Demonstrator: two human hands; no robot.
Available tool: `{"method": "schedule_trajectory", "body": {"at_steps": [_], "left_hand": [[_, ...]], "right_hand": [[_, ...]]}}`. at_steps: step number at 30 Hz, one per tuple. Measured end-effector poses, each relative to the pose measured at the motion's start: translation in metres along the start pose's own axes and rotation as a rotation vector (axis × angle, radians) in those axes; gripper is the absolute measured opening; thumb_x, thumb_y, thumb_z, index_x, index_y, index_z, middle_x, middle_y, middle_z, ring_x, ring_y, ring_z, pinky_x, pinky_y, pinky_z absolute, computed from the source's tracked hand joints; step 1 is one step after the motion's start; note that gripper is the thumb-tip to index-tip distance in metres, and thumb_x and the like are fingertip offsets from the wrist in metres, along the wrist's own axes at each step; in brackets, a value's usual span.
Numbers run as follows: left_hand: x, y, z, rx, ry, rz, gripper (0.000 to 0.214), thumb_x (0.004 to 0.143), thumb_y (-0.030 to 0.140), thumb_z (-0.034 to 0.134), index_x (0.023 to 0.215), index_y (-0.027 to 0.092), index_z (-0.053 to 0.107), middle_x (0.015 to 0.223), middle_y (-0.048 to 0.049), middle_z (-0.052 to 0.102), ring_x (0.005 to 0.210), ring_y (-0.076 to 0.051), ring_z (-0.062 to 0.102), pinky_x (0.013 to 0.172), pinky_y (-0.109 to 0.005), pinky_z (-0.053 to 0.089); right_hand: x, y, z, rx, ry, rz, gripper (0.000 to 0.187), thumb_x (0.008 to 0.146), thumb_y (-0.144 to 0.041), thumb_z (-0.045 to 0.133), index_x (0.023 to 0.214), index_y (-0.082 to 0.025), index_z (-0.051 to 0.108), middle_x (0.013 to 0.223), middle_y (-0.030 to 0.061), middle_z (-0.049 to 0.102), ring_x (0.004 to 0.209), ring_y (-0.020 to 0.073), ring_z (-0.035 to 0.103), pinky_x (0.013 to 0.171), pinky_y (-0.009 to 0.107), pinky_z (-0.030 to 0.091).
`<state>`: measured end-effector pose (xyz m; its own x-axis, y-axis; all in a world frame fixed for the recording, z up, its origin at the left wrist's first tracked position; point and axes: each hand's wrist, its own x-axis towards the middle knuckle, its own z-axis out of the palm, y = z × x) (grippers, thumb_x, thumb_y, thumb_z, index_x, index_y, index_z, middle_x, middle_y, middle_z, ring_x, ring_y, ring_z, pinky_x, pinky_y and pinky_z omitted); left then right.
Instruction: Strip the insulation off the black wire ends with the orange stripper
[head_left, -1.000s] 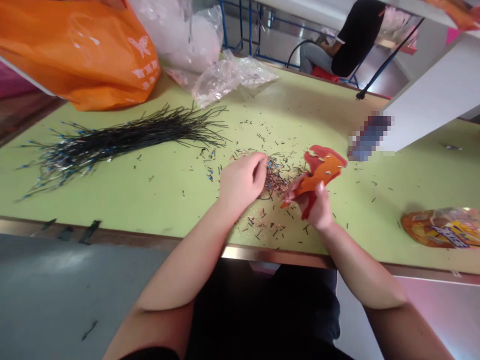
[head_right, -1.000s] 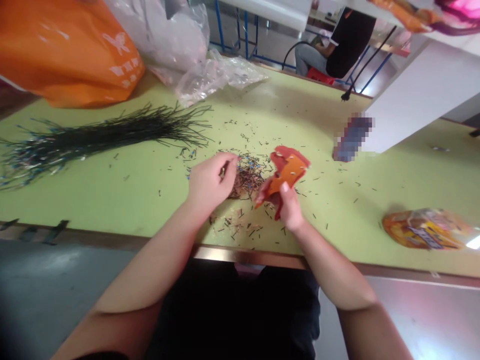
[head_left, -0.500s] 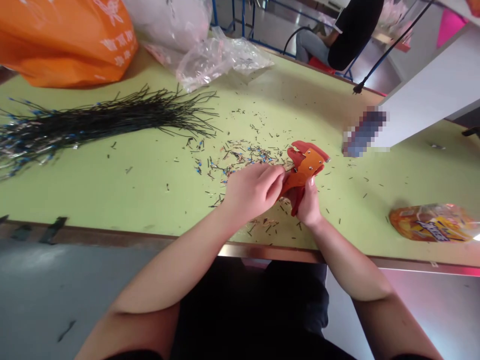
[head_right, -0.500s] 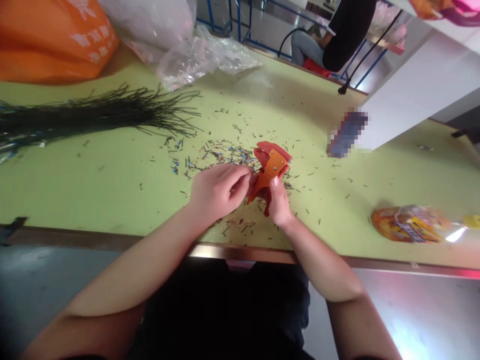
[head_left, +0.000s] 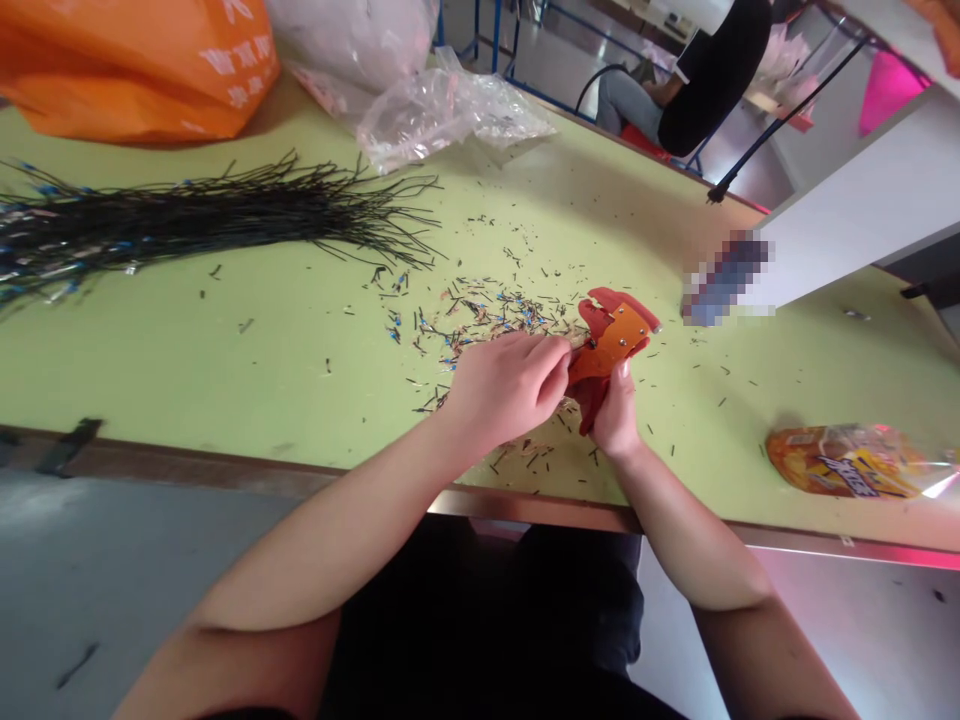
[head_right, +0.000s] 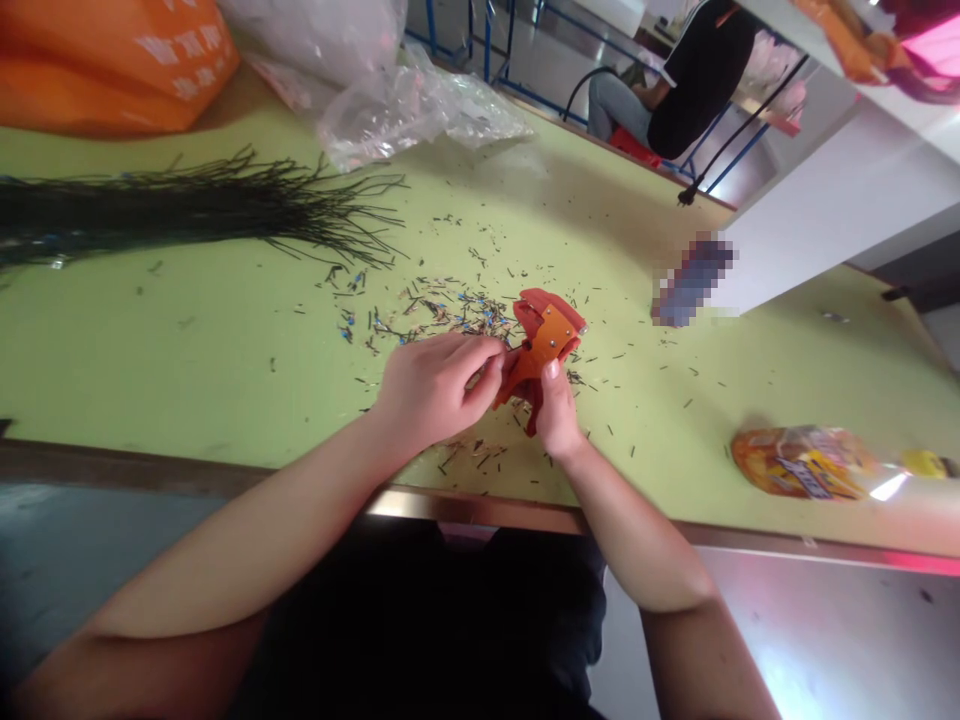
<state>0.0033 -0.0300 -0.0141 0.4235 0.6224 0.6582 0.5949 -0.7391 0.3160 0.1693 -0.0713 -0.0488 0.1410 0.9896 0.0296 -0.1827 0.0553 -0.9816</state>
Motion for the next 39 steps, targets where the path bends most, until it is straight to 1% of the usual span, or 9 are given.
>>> {"method": "schedule_trajectory", "body": {"at_steps": [6, 9, 12, 16, 21, 24, 28, 32, 39], "left_hand": [[0.0, 0.0, 0.0, -0.053, -0.018, 0.034, 0.021, 0.102, 0.019, 0.048, 0.09, 0.021, 0.065, 0.072, -0.0023, 0.073, 0.064, -0.015, 0.065, 0.056, -0.03, 0.036], [0.0, 0.001, 0.0, -0.073, -0.021, 0.043, 0.02, 0.102, 0.019, 0.048, 0.091, 0.021, 0.065, 0.07, -0.0016, 0.072, 0.062, -0.015, 0.064, 0.056, -0.03, 0.037], [-0.001, 0.001, 0.001, -0.081, -0.017, 0.038, 0.02, 0.102, 0.019, 0.047, 0.092, 0.021, 0.064, 0.07, -0.0013, 0.072, 0.061, -0.015, 0.064, 0.056, -0.03, 0.036], [-0.001, 0.0, 0.002, -0.103, -0.028, 0.024, 0.021, 0.102, 0.018, 0.046, 0.093, 0.021, 0.064, 0.069, -0.0007, 0.071, 0.06, -0.015, 0.063, 0.055, -0.03, 0.036], [-0.001, 0.0, 0.0, -0.17, -0.1, -0.046, 0.022, 0.103, 0.021, 0.044, 0.093, 0.021, 0.064, 0.069, -0.0013, 0.071, 0.059, -0.015, 0.062, 0.055, -0.03, 0.036], [0.0, -0.001, -0.002, -0.26, -0.148, -0.123, 0.022, 0.102, 0.024, 0.044, 0.092, 0.022, 0.063, 0.069, -0.0004, 0.071, 0.057, -0.015, 0.061, 0.056, -0.029, 0.036], [0.002, -0.001, -0.005, -0.382, -0.189, -0.196, 0.021, 0.102, 0.026, 0.044, 0.091, 0.022, 0.062, 0.073, 0.0, 0.075, 0.059, -0.014, 0.062, 0.06, -0.028, 0.041], [0.003, 0.0, -0.005, -0.395, -0.223, -0.211, 0.021, 0.101, 0.027, 0.044, 0.09, 0.021, 0.062, 0.076, -0.0011, 0.075, 0.062, -0.014, 0.065, 0.061, -0.028, 0.043], [0.004, 0.0, -0.006, -0.399, -0.248, -0.209, 0.021, 0.1, 0.024, 0.045, 0.087, 0.022, 0.06, 0.071, 0.0004, 0.072, 0.058, -0.014, 0.061, 0.06, -0.028, 0.04]], "right_hand": [[0.0, -0.001, -0.001, -0.046, 0.027, 0.016, 0.065, 0.093, -0.086, 0.046, 0.11, -0.027, 0.067, 0.083, 0.008, 0.07, 0.088, 0.0277, 0.075, 0.062, 0.038, 0.062], [0.0, 0.0, -0.001, -0.056, 0.047, 0.025, 0.065, 0.092, -0.087, 0.046, 0.104, -0.027, 0.067, 0.083, 0.008, 0.07, 0.088, 0.0286, 0.074, 0.062, 0.04, 0.062], [-0.001, 0.001, -0.002, -0.04, 0.05, 0.02, 0.065, 0.09, -0.089, 0.047, 0.099, -0.027, 0.065, 0.083, 0.0077, 0.07, 0.09, 0.0288, 0.073, 0.065, 0.04, 0.062], [-0.001, -0.002, -0.001, 0.009, 0.032, 0.044, 0.063, 0.09, -0.088, 0.052, 0.102, -0.028, 0.067, 0.086, 0.0083, 0.072, 0.096, 0.0304, 0.074, 0.071, 0.043, 0.064], [-0.001, -0.007, 0.001, 0.036, 0.023, 0.066, 0.066, 0.086, -0.09, 0.055, 0.104, -0.028, 0.069, 0.085, 0.0088, 0.072, 0.095, 0.0323, 0.075, 0.069, 0.045, 0.064], [0.0, -0.01, -0.002, 0.025, -0.057, 0.096, 0.071, 0.087, -0.092, 0.048, 0.106, -0.027, 0.07, 0.08, 0.0089, 0.07, 0.091, 0.0314, 0.075, 0.065, 0.042, 0.064], [0.002, -0.014, -0.005, 0.01, -0.134, 0.136, 0.079, 0.089, -0.096, 0.035, 0.098, -0.026, 0.07, 0.078, 0.0095, 0.069, 0.087, 0.0297, 0.075, 0.062, 0.039, 0.063], [0.004, -0.016, -0.005, 0.029, -0.133, 0.144, 0.078, 0.088, -0.096, 0.037, 0.097, -0.026, 0.07, 0.078, 0.0087, 0.069, 0.085, 0.0284, 0.075, 0.061, 0.038, 0.063], [0.003, -0.011, -0.006, 0.002, -0.124, 0.144, 0.071, 0.092, -0.091, 0.041, 0.092, -0.026, 0.068, 0.071, 0.0064, 0.066, 0.08, 0.0263, 0.073, 0.061, 0.036, 0.062]]}}
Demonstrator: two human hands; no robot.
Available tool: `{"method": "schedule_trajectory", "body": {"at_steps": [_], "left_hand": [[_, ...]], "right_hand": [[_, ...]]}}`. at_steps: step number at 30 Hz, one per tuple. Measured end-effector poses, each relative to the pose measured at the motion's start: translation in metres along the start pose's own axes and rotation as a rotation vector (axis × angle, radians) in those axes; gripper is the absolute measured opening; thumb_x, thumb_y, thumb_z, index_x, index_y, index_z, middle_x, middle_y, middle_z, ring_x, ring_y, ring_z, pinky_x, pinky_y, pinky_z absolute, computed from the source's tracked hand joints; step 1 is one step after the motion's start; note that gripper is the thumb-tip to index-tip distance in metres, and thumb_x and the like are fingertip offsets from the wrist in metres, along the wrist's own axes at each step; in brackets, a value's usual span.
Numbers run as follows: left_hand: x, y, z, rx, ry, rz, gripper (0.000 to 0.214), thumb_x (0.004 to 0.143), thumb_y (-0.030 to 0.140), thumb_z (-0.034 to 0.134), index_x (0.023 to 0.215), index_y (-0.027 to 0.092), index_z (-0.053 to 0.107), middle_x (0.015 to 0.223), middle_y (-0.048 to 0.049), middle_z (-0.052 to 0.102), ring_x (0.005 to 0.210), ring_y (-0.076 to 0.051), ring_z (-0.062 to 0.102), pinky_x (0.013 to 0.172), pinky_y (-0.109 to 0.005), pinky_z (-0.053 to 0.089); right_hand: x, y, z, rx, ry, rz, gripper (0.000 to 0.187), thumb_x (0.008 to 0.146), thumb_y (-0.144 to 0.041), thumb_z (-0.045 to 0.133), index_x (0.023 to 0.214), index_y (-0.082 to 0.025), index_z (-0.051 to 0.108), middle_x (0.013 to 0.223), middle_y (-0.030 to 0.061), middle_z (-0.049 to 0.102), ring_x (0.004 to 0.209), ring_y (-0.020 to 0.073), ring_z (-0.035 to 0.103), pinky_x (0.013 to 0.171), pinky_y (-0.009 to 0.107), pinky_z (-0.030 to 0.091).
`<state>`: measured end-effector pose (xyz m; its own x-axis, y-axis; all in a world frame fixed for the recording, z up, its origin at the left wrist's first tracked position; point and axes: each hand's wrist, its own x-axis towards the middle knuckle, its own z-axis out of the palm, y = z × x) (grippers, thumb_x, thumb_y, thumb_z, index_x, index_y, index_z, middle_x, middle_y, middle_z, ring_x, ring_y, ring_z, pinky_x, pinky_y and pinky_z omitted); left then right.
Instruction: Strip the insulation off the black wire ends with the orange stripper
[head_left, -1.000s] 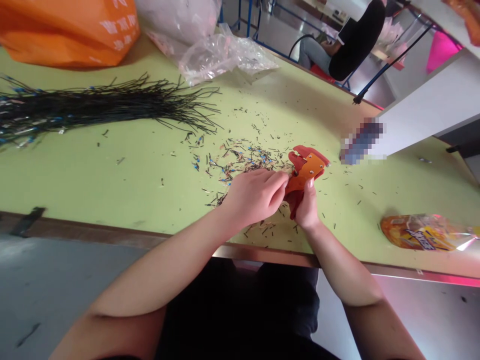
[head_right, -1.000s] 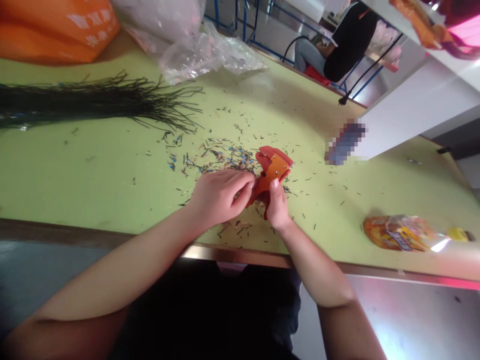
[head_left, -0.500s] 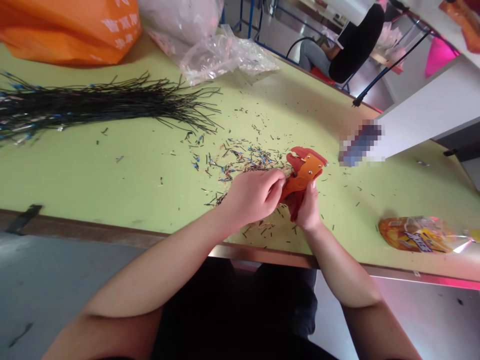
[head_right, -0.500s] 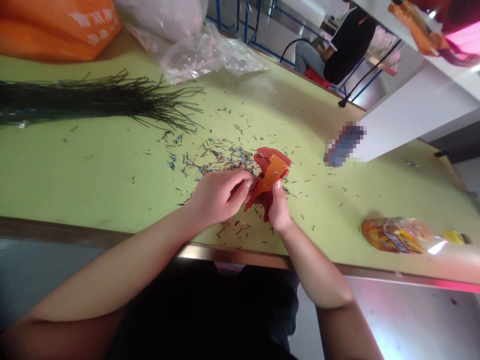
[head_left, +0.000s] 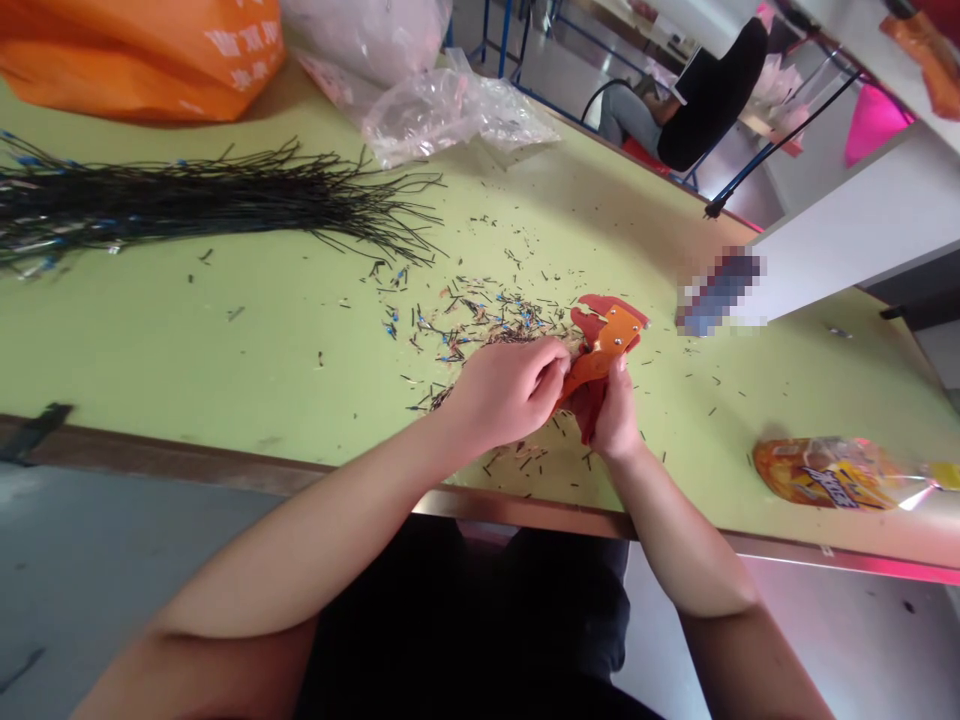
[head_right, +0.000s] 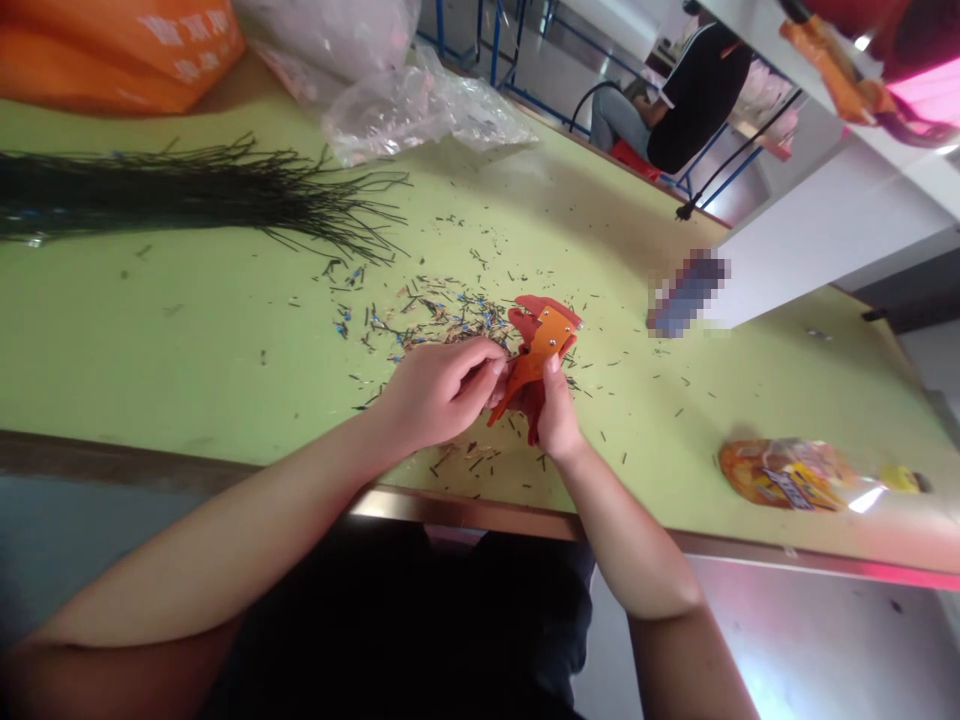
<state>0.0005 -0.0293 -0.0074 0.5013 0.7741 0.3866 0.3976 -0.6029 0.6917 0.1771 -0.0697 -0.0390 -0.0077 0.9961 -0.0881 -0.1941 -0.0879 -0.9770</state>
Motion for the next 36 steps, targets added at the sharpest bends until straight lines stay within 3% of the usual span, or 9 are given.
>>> {"method": "schedule_trajectory", "body": {"at_steps": [7, 16, 19, 24, 29, 36], "left_hand": [[0.0, 0.0, 0.001, 0.037, 0.013, 0.007, 0.021, 0.1, 0.023, 0.047, 0.085, 0.022, 0.061, 0.069, -0.0001, 0.07, 0.057, -0.014, 0.057, 0.057, -0.029, 0.035], [0.001, -0.001, 0.001, 0.03, 0.016, -0.01, 0.024, 0.103, 0.027, 0.045, 0.089, 0.021, 0.064, 0.066, 0.0005, 0.067, 0.054, -0.014, 0.053, 0.056, -0.028, 0.036], [0.001, -0.003, 0.0, 0.017, 0.045, -0.008, 0.024, 0.105, 0.029, 0.045, 0.095, 0.021, 0.065, 0.067, 0.0012, 0.067, 0.055, -0.013, 0.054, 0.057, -0.027, 0.038], [0.0, -0.006, -0.001, -0.039, 0.104, 0.038, 0.023, 0.109, 0.029, 0.045, 0.098, 0.021, 0.064, 0.072, 0.0011, 0.067, 0.06, -0.012, 0.057, 0.061, -0.026, 0.042], [0.001, -0.008, -0.005, -0.138, 0.222, 0.067, 0.026, 0.111, 0.034, 0.044, 0.097, 0.021, 0.063, 0.074, 0.0, 0.066, 0.057, -0.012, 0.053, 0.056, -0.025, 0.041], [0.002, -0.01, -0.006, -0.118, 0.243, 0.058, 0.023, 0.109, 0.031, 0.048, 0.096, 0.021, 0.064, 0.071, 0.0011, 0.065, 0.055, -0.011, 0.051, 0.054, -0.025, 0.038]], "right_hand": [[-0.001, -0.003, 0.004, -0.075, 0.017, -0.048, 0.068, 0.095, -0.088, 0.042, 0.07, -0.027, 0.058, 0.058, 0.0005, 0.05, 0.061, 0.021, 0.063, 0.052, 0.035, 0.055], [0.002, -0.007, 0.009, -0.049, 0.009, -0.079, 0.067, 0.096, -0.082, 0.054, 0.061, -0.025, 0.05, 0.047, -0.0066, 0.039, 0.038, 0.0109, 0.041, 0.038, 0.026, 0.038], [0.002, -0.008, 0.008, 0.016, -0.049, -0.066, 0.067, 0.094, -0.085, 0.053, 0.064, -0.025, 0.052, 0.049, -0.0063, 0.039, 0.04, 0.0118, 0.042, 0.041, 0.028, 0.044], [0.002, -0.012, 0.008, 0.118, -0.107, 0.016, 0.073, 0.089, -0.094, 0.043, 0.076, -0.024, 0.064, 0.059, 0.0001, 0.053, 0.054, 0.0182, 0.058, 0.055, 0.036, 0.059], [0.01, -0.023, -0.002, 0.273, 0.069, 0.02, 0.068, 0.09, -0.089, 0.052, 0.075, -0.023, 0.064, 0.064, -0.0007, 0.052, 0.056, 0.0156, 0.056, 0.062, 0.036, 0.061], [0.006, -0.026, -0.003, 0.205, -0.042, 0.002, 0.076, 0.082, -0.097, 0.051, 0.077, -0.022, 0.066, 0.063, 0.0008, 0.054, 0.058, 0.0183, 0.058, 0.062, 0.039, 0.061]]}}
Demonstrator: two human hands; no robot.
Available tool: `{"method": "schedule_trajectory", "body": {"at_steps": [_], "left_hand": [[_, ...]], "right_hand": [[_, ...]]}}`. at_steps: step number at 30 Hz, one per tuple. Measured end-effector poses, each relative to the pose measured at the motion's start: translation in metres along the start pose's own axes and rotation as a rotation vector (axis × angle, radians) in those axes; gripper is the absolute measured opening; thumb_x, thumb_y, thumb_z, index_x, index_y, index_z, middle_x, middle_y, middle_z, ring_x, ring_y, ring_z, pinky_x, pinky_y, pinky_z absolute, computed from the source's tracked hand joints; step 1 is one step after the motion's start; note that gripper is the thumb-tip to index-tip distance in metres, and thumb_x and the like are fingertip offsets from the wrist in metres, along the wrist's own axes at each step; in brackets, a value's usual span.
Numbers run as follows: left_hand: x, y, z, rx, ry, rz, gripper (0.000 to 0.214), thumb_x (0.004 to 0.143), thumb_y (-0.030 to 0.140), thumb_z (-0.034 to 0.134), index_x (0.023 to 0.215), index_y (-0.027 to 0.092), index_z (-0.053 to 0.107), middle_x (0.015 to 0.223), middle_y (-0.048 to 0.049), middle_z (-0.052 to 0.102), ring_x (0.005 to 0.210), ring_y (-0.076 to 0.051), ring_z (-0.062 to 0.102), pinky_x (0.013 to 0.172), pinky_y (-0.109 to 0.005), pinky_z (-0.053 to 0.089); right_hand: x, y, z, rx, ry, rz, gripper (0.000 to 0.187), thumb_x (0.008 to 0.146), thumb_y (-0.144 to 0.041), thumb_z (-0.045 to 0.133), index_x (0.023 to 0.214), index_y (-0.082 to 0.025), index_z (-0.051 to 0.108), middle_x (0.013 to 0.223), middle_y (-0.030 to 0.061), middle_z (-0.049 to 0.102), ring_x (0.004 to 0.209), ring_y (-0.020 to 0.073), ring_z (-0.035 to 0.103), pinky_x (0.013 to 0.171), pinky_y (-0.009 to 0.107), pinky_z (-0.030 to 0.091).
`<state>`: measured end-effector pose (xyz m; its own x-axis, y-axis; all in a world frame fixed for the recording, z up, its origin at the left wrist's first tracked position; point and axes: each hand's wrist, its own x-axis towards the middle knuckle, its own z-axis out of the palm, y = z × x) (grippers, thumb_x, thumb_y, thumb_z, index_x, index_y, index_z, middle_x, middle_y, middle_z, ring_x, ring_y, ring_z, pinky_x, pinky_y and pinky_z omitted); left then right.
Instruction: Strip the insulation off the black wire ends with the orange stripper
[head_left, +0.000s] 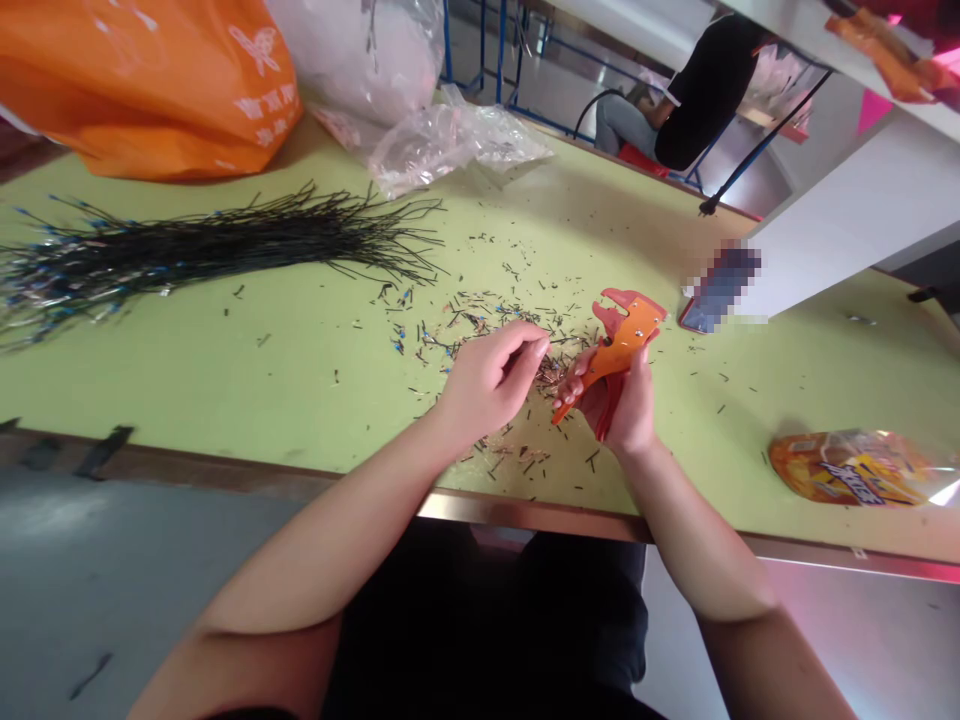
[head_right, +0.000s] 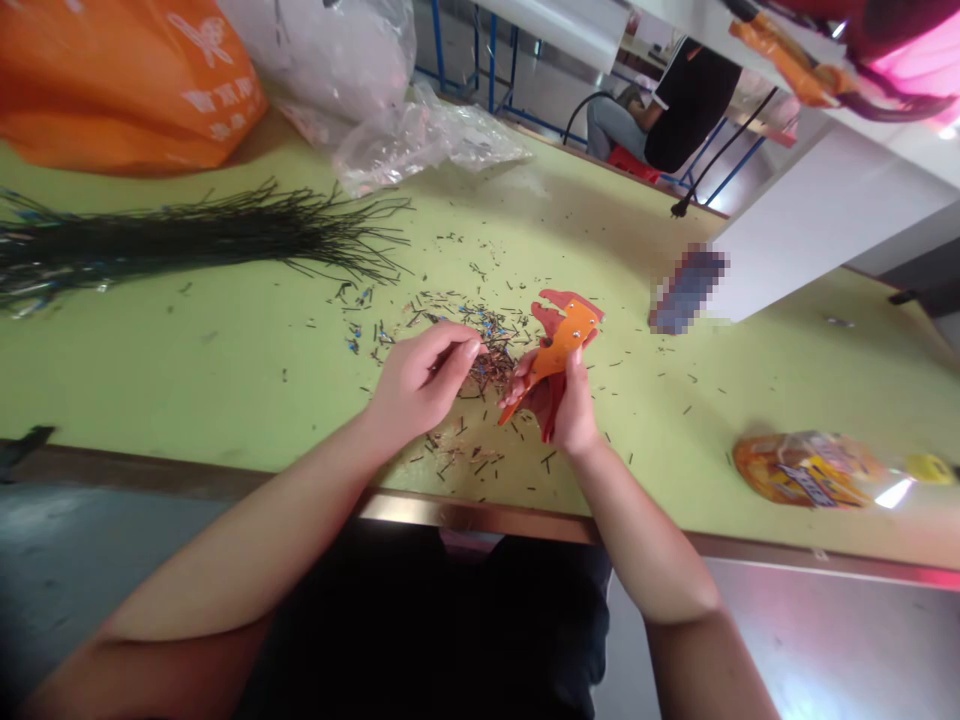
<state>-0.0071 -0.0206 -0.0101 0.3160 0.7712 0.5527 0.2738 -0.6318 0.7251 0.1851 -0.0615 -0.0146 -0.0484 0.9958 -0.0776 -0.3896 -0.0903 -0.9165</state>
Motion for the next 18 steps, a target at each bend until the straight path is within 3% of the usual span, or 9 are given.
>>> {"method": "schedule_trajectory", "body": {"at_steps": [5, 10, 15, 18], "left_hand": [[-0.003, -0.002, 0.006, 0.145, 0.004, 0.039, 0.019, 0.106, 0.025, 0.05, 0.096, 0.02, 0.065, 0.073, 0.001, 0.068, 0.055, -0.01, 0.051, 0.055, -0.025, 0.036], [-0.003, -0.001, 0.007, 0.188, 0.017, 0.115, 0.02, 0.106, 0.022, 0.05, 0.094, 0.02, 0.065, 0.074, 0.0003, 0.069, 0.06, -0.011, 0.056, 0.059, -0.026, 0.039], [0.0, -0.004, 0.002, 0.078, 0.192, 0.054, 0.028, 0.112, 0.035, 0.045, 0.1, 0.021, 0.065, 0.079, -0.0016, 0.071, 0.066, -0.013, 0.061, 0.063, -0.027, 0.046], [0.002, -0.009, 0.001, 0.095, 0.169, 0.011, 0.03, 0.112, 0.039, 0.044, 0.099, 0.021, 0.065, 0.078, -0.0014, 0.07, 0.066, -0.014, 0.061, 0.063, -0.028, 0.046]], "right_hand": [[-0.009, 0.008, 0.008, -0.07, -0.043, -0.027, 0.078, 0.08, -0.099, 0.049, 0.084, -0.024, 0.068, 0.066, 0.0038, 0.058, 0.067, 0.0236, 0.065, 0.065, 0.041, 0.061], [-0.009, 0.013, -0.001, -0.106, -0.151, 0.021, 0.079, 0.081, -0.097, 0.05, 0.093, -0.022, 0.071, 0.073, 0.0069, 0.065, 0.066, 0.0239, 0.068, 0.061, 0.04, 0.06], [-0.002, 0.011, -0.011, -0.077, -0.315, 0.166, 0.083, 0.083, -0.098, 0.049, 0.093, -0.019, 0.071, 0.07, 0.0059, 0.065, 0.064, 0.0218, 0.068, 0.06, 0.037, 0.061], [0.0, 0.011, -0.014, -0.01, -0.391, 0.225, 0.085, 0.08, -0.101, 0.048, 0.089, -0.019, 0.069, 0.065, 0.0027, 0.063, 0.058, 0.0192, 0.066, 0.059, 0.036, 0.062]]}}
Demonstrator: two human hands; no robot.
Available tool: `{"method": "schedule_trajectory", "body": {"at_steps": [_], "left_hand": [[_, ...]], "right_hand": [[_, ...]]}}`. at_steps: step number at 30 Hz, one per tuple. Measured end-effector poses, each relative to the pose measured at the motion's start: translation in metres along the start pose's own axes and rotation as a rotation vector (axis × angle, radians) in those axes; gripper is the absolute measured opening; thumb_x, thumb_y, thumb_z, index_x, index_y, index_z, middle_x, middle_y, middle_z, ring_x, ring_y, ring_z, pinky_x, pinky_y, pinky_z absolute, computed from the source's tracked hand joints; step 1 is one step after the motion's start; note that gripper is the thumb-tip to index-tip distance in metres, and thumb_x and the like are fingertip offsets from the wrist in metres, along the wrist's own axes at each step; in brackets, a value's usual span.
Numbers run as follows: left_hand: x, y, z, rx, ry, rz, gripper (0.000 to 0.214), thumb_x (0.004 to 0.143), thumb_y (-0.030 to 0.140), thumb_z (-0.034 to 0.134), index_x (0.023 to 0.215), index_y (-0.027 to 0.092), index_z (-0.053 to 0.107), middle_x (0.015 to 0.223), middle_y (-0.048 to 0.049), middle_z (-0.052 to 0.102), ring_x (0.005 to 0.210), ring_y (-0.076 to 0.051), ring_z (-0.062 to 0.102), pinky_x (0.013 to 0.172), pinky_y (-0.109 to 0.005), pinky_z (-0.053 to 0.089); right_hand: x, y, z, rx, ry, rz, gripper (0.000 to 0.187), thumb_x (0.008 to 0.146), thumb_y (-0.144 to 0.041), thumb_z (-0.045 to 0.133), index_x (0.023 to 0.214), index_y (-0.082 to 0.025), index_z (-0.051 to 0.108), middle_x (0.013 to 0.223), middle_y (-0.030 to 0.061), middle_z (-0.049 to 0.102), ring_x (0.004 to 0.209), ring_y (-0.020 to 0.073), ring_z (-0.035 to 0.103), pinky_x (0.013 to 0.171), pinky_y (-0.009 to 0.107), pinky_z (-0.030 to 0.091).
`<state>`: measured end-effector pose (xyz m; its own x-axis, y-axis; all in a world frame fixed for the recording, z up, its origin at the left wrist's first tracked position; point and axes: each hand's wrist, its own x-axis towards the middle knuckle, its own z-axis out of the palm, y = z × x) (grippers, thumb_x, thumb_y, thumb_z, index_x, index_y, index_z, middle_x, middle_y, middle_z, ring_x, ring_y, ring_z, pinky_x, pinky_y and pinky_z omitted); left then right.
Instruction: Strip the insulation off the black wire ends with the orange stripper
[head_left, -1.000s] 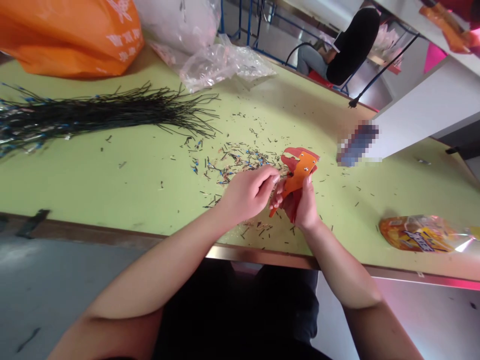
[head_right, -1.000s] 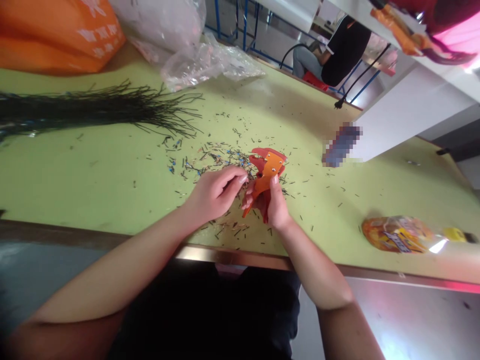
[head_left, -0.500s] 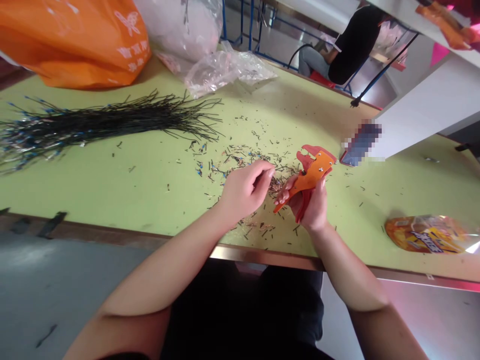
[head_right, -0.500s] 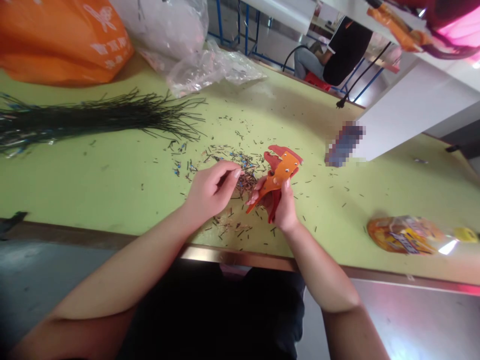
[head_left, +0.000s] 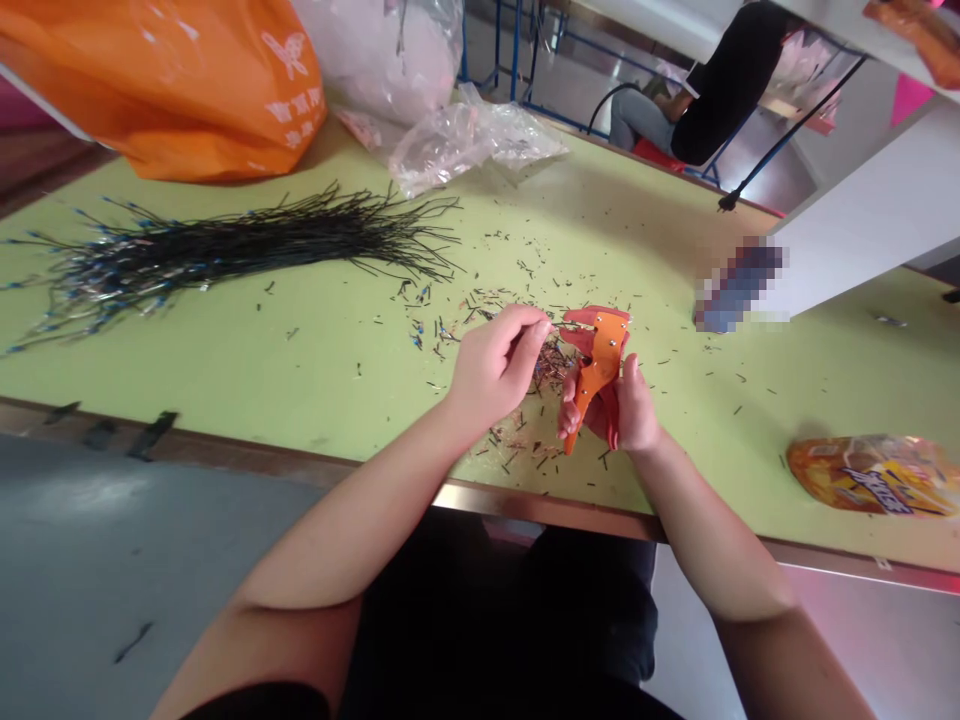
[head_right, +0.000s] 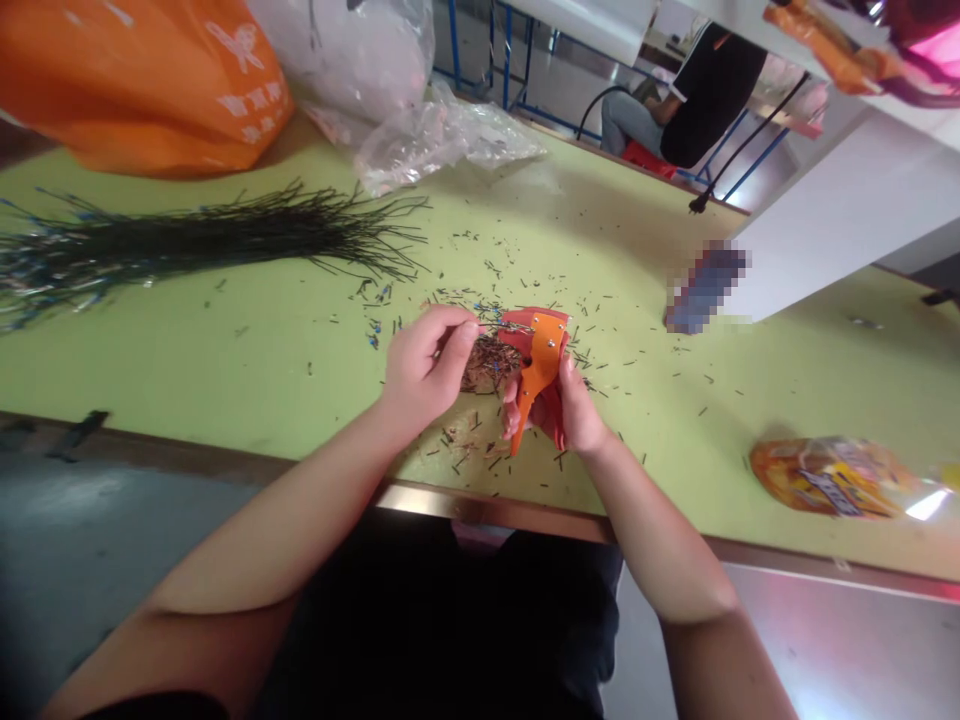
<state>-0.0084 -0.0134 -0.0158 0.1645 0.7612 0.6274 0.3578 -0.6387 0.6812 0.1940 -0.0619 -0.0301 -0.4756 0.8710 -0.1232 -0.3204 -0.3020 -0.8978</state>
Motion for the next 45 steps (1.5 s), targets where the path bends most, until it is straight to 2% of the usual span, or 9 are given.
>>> {"method": "schedule_trajectory", "body": {"at_steps": [4, 10, 16, 23, 29, 36, 39, 42, 45], "left_hand": [[0.002, -0.008, 0.001, 0.162, -0.146, 0.019, 0.028, 0.11, 0.034, 0.044, 0.097, 0.021, 0.066, 0.074, -0.0014, 0.069, 0.065, -0.015, 0.061, 0.061, -0.029, 0.042], [0.002, -0.015, 0.002, 0.326, -0.199, 0.072, 0.029, 0.109, 0.029, 0.044, 0.098, 0.02, 0.069, 0.081, -0.0059, 0.074, 0.074, -0.02, 0.067, 0.065, -0.033, 0.044], [0.003, -0.013, 0.003, 0.41, -0.283, 0.048, 0.028, 0.107, 0.023, 0.043, 0.104, 0.019, 0.071, 0.088, -0.0091, 0.076, 0.083, -0.022, 0.07, 0.066, -0.034, 0.046], [0.002, -0.012, 0.0, 0.436, -0.289, 0.099, 0.025, 0.103, 0.017, 0.043, 0.097, 0.02, 0.067, 0.082, -0.0088, 0.072, 0.077, -0.024, 0.066, 0.06, -0.035, 0.04], [0.001, -0.015, -0.001, 0.456, -0.281, 0.09, 0.02, 0.102, 0.017, 0.047, 0.091, 0.021, 0.064, 0.075, -0.0073, 0.068, 0.067, -0.021, 0.061, 0.055, -0.034, 0.032], [0.002, -0.018, 0.0, 0.525, -0.316, 0.082, 0.019, 0.101, 0.017, 0.047, 0.095, 0.021, 0.065, 0.077, -0.0079, 0.07, 0.066, -0.023, 0.061, 0.056, -0.034, 0.03], [0.0, -0.018, 0.002, 0.545, -0.284, 0.069, 0.019, 0.098, 0.014, 0.048, 0.095, 0.021, 0.065, 0.073, -0.0067, 0.068, 0.063, -0.023, 0.06, 0.055, -0.034, 0.028], [0.001, -0.017, 0.003, 0.492, -0.227, 0.076, 0.019, 0.095, 0.012, 0.048, 0.097, 0.022, 0.064, 0.072, -0.0044, 0.067, 0.062, -0.021, 0.059, 0.056, -0.033, 0.03], [0.004, -0.014, 0.001, 0.357, -0.186, 0.082, 0.02, 0.101, 0.016, 0.044, 0.098, 0.023, 0.063, 0.071, -0.0015, 0.066, 0.06, -0.018, 0.057, 0.058, -0.031, 0.034]], "right_hand": [[-0.003, 0.002, -0.004, -0.032, -0.08, 0.004, 0.082, 0.083, -0.098, 0.048, 0.091, -0.02, 0.072, 0.067, 0.0026, 0.066, 0.057, 0.018, 0.067, 0.063, 0.036, 0.066], [-0.004, 0.005, -0.012, -0.036, -0.082, 0.002, 0.077, 0.091, -0.091, 0.05, 0.095, -0.018, 0.073, 0.068, 0.0035, 0.068, 0.062, 0.0189, 0.07, 0.064, 0.035, 0.066], [-0.005, 0.006, -0.015, -0.112, 0.021, 0.014, 0.071, 0.094, -0.086, 0.051, 0.097, -0.019, 0.072, 0.075, 0.0053, 0.07, 0.065, 0.0189, 0.071, 0.065, 0.034, 0.064], [-0.004, 0.003, -0.008, -0.127, 0.071, 0.046, 0.068, 0.094, -0.085, 0.054, 0.088, -0.019, 0.07, 0.065, 0.0015, 0.065, 0.059, 0.0177, 0.068, 0.061, 0.033, 0.061], [0.001, 0.009, -0.004, -0.169, 0.137, 0.047, 0.065, 0.093, -0.082, 0.058, 0.072, -0.021, 0.064, 0.052, -0.0045, 0.05, 0.045, 0.0134, 0.054, 0.05, 0.03, 0.055], [0.009, 0.017, 0.011, -0.179, 0.281, 0.017, 0.066, 0.087, -0.082, 0.067, 0.063, -0.022, 0.054, 0.045, -0.0073, 0.043, 0.038, 0.0104, 0.041, 0.041, 0.027, 0.044], [0.01, 0.02, 0.02, -0.175, 0.329, -0.009, 0.067, 0.085, -0.083, 0.069, 0.062, -0.023, 0.05, 0.046, -0.0086, 0.04, 0.036, 0.0089, 0.037, 0.038, 0.026, 0.039], [0.008, 0.018, 0.026, -0.166, 0.317, -0.068, 0.066, 0.085, -0.084, 0.068, 0.064, -0.024, 0.051, 0.047, -0.0088, 0.038, 0.036, 0.009, 0.036, 0.038, 0.025, 0.037], [0.004, 0.012, 0.028, -0.107, 0.285, -0.133, 0.068, 0.083, -0.09, 0.061, 0.066, -0.024, 0.055, 0.047, -0.0078, 0.037, 0.035, 0.0099, 0.034, 0.036, 0.026, 0.035]]}}
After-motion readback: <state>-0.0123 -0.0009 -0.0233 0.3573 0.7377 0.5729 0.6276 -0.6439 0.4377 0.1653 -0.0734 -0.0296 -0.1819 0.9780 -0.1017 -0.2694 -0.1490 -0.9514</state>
